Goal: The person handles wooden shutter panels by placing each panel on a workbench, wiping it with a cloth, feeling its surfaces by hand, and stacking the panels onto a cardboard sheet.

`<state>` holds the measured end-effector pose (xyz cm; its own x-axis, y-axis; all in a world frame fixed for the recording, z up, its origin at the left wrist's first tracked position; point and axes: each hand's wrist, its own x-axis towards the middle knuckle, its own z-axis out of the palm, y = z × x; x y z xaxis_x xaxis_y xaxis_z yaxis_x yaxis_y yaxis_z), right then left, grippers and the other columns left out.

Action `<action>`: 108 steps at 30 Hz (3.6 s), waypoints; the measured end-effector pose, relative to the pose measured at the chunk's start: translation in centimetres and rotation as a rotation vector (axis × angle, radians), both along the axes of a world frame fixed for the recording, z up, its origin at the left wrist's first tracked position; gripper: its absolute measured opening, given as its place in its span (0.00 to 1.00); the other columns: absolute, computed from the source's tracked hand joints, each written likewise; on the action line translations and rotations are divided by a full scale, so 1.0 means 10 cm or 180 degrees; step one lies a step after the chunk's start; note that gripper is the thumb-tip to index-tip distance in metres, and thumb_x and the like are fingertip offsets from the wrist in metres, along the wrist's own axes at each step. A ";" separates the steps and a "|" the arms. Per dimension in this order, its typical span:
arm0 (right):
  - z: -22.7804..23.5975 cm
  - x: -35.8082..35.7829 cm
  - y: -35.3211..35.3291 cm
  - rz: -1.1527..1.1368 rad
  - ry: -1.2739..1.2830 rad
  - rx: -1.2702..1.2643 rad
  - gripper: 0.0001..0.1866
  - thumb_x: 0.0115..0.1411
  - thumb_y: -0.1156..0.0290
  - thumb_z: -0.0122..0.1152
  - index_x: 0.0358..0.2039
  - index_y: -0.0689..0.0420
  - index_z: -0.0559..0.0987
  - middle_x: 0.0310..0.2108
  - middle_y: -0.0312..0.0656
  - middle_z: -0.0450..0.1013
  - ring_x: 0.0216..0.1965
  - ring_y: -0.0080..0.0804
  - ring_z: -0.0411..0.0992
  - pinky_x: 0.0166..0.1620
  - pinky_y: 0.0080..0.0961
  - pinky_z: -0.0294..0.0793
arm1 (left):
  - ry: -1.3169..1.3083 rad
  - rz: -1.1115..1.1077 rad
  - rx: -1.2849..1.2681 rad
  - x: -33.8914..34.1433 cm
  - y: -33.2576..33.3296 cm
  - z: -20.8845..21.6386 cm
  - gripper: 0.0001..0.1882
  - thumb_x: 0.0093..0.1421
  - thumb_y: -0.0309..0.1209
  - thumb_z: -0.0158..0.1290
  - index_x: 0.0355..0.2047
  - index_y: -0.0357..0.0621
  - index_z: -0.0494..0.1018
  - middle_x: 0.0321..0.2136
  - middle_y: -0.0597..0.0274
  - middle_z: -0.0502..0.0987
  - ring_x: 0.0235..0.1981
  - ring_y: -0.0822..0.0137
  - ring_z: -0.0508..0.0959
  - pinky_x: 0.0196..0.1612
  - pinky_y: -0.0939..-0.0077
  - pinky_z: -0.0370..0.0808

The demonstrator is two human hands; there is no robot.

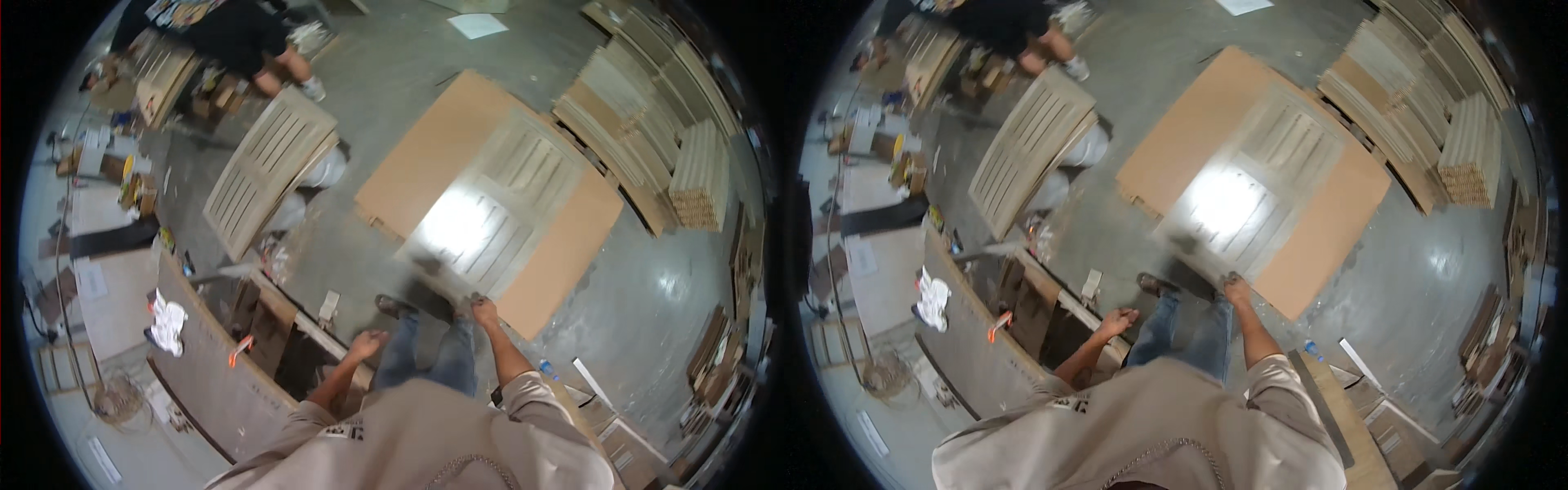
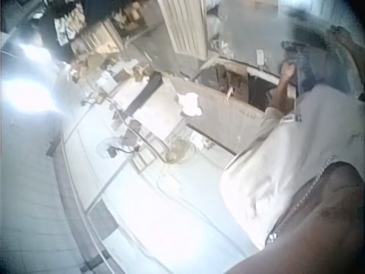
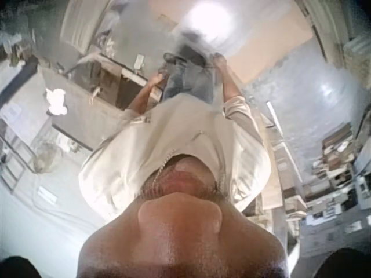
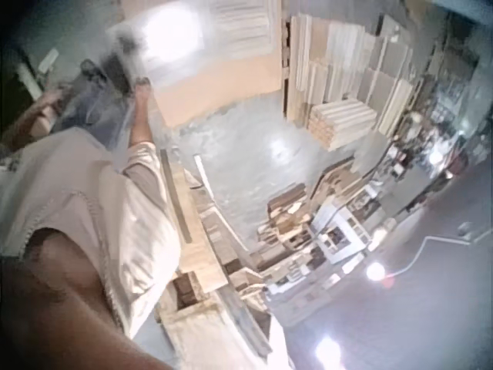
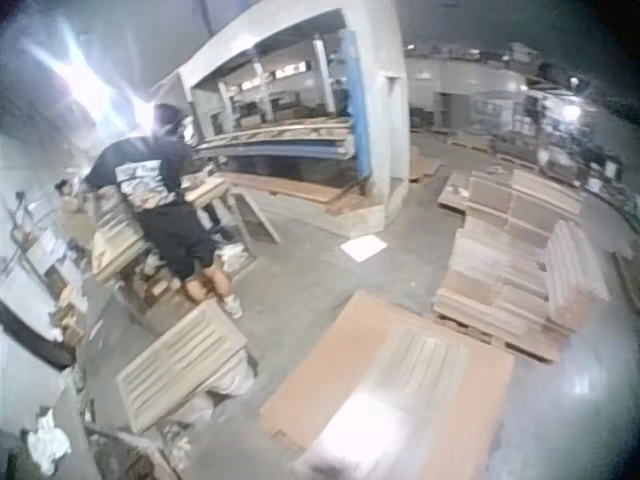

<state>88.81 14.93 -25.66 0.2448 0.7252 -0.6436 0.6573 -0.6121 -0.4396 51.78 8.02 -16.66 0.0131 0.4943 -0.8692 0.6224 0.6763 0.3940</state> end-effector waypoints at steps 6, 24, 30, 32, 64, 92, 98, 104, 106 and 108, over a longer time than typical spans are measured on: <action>0.16 -0.80 0.10 0.1081 0.0392 -0.1045 0.20 0.53 0.58 0.54 0.36 0.62 0.81 0.37 0.56 0.77 0.45 0.49 0.75 0.51 0.37 0.71 | -0.0075 0.1441 0.0198 -0.95 -1.09 0.65 0.30 0.60 0.54 0.50 0.44 0.36 0.75 0.32 0.52 0.79 0.34 0.61 0.79 0.40 0.66 0.73; -0.03 -5.66 2.22 0.1867 0.0952 -0.0299 0.24 0.51 0.54 0.61 0.36 0.66 0.79 0.36 0.55 0.75 0.40 0.48 0.72 0.44 0.37 0.70 | -0.0016 0.4130 0.0558 -2.05 -0.61 1.14 0.28 0.62 0.49 0.52 0.48 0.34 0.70 0.37 0.57 0.77 0.34 0.67 0.76 0.40 0.75 0.73; -1.38 -6.87 3.42 0.0153 0.0934 -0.1207 0.28 0.51 0.55 0.68 0.43 0.65 0.75 0.27 0.47 0.75 0.26 0.38 0.72 0.27 0.37 0.69 | -0.1274 0.5705 0.0819 -1.93 -1.11 0.72 0.22 0.62 0.47 0.53 0.45 0.40 0.70 0.32 0.62 0.74 0.33 0.71 0.75 0.37 0.76 0.73; -1.31 -7.34 3.46 -0.0083 0.1028 -0.1550 0.34 0.51 0.53 0.68 0.50 0.64 0.70 0.32 0.49 0.75 0.30 0.42 0.74 0.29 0.40 0.71 | -0.0677 0.5748 0.0243 -1.79 -1.08 1.06 0.22 0.62 0.46 0.53 0.45 0.40 0.70 0.33 0.62 0.74 0.33 0.71 0.75 0.37 0.75 0.73; 1.54 -7.47 4.32 -0.1171 0.3680 0.0193 0.08 0.48 0.78 0.59 0.31 0.60 0.73 0.24 0.36 0.67 0.25 0.28 0.67 0.30 0.27 0.70 | -0.4921 0.6396 0.1572 -3.44 -0.38 0.04 0.20 0.66 0.43 0.47 0.51 0.41 0.69 0.40 0.60 0.75 0.36 0.69 0.75 0.38 0.72 0.74; 5.93 -8.53 4.42 0.3016 0.4689 -0.0435 0.11 0.51 0.71 0.59 0.32 0.66 0.77 0.26 0.40 0.74 0.26 0.26 0.72 0.31 0.22 0.72 | 0.0913 0.4467 0.2399 -5.72 0.36 2.68 0.29 0.65 0.50 0.43 0.58 0.42 0.66 0.54 0.61 0.70 0.49 0.67 0.71 0.53 0.70 0.68; 5.70 -9.27 3.85 0.3568 0.4552 -0.1528 0.17 0.50 0.68 0.59 0.40 0.64 0.76 0.34 0.43 0.75 0.35 0.33 0.75 0.40 0.28 0.76 | 0.0691 0.5595 0.2528 -4.81 0.46 2.93 0.36 0.66 0.56 0.39 0.60 0.36 0.61 0.57 0.57 0.67 0.55 0.64 0.67 0.58 0.67 0.62; 5.44 -9.71 2.27 0.4090 0.3958 -0.2403 0.22 0.51 0.65 0.60 0.43 0.66 0.74 0.38 0.46 0.75 0.37 0.37 0.75 0.42 0.30 0.76 | 0.0894 0.7254 0.2494 -3.93 -0.56 2.41 0.41 0.60 0.61 0.44 0.53 0.30 0.68 0.54 0.47 0.70 0.56 0.60 0.68 0.59 0.66 0.63; 5.34 -9.69 1.65 0.4188 0.3554 -0.2396 0.23 0.53 0.63 0.61 0.45 0.66 0.73 0.39 0.46 0.75 0.38 0.37 0.75 0.44 0.32 0.75 | 0.1249 0.7843 0.2259 -3.61 -0.89 2.24 0.41 0.59 0.62 0.46 0.51 0.31 0.71 0.49 0.47 0.73 0.52 0.60 0.72 0.55 0.66 0.67; 4.81 -9.94 1.39 0.4599 0.3419 -0.2728 0.25 0.54 0.60 0.62 0.48 0.63 0.73 0.41 0.45 0.75 0.40 0.37 0.74 0.45 0.34 0.75 | 0.1429 0.8015 0.2215 -3.35 -1.13 2.27 0.41 0.58 0.63 0.47 0.50 0.31 0.72 0.47 0.48 0.76 0.49 0.60 0.74 0.53 0.66 0.69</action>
